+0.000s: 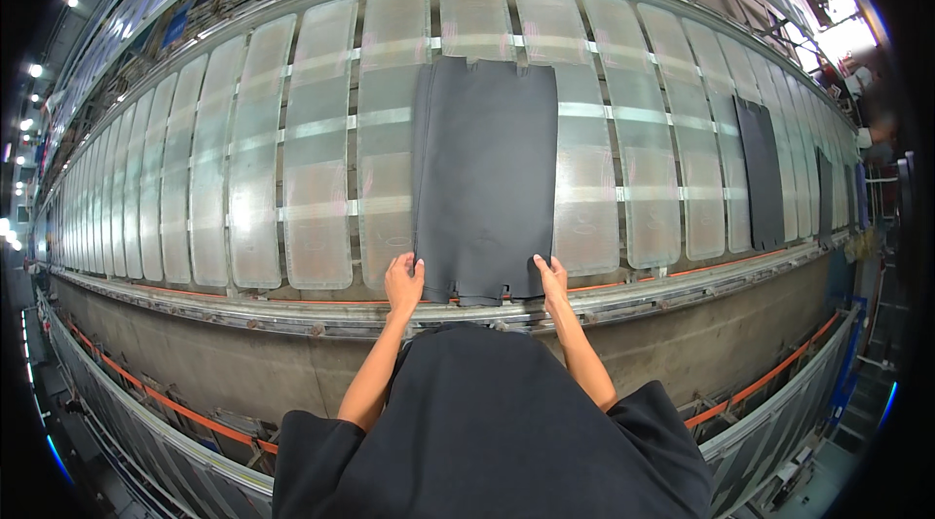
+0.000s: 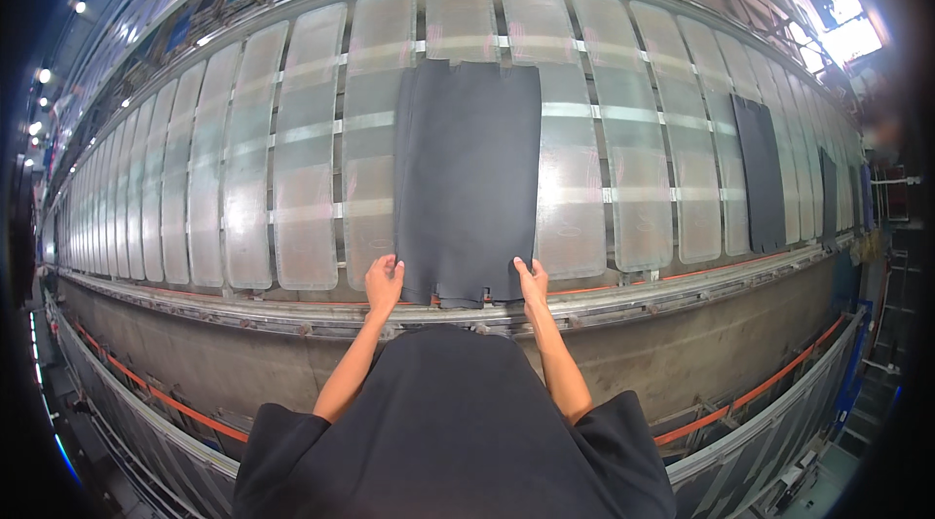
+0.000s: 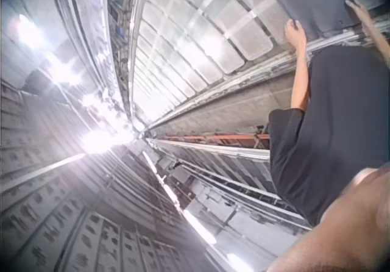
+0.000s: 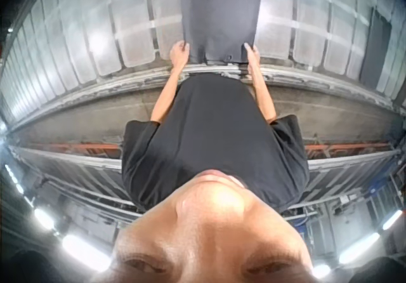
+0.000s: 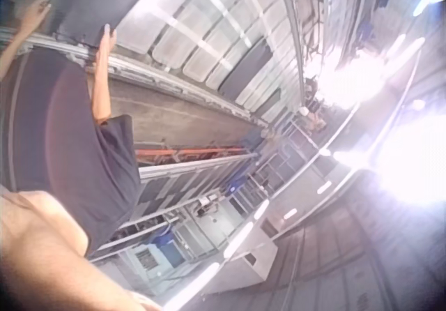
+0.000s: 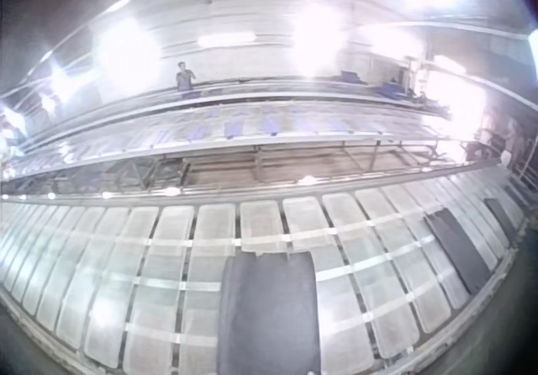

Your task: The person picks up black rubber car mats from a conveyor belt, folds them in half, and places them back on the belt. The person repeats this process for multiple mats throughout the clip.

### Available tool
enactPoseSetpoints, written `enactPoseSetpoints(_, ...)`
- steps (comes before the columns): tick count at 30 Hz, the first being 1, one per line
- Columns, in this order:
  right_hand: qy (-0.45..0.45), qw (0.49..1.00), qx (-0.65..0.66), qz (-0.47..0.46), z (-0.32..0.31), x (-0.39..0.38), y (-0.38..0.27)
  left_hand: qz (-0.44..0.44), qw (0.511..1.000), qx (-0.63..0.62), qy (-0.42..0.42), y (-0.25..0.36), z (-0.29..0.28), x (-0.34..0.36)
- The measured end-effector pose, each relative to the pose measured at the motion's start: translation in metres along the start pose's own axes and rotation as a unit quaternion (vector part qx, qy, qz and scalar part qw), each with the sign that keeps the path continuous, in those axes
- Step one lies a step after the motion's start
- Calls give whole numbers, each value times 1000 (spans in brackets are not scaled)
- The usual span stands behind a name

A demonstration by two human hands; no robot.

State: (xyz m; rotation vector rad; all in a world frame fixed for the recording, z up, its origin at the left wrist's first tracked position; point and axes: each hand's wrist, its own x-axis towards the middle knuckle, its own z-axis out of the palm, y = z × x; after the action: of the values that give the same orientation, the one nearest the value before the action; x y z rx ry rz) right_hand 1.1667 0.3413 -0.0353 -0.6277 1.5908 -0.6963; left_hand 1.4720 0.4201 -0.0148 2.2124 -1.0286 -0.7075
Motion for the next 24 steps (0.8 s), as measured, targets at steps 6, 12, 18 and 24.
enactPoseSetpoints(6, -39, 998, -24, -34, 10, 20, -5, 149, 988, 47, 7, 27, 14, 17)
enactPoseSetpoints(12, -78, 995, -39, -38, -1, 31, -3, 135, 981, 133, 37, 40, 32, 69)
enactPoseSetpoints(18, -74, 996, -35, -27, 2, 26, -7, -33, 996, 81, -19, 41, 30, 95)
enactPoseSetpoints(24, -86, 993, -58, -64, -1, 25, -9, -43, 988, 121, -91, 33, 36, 99)
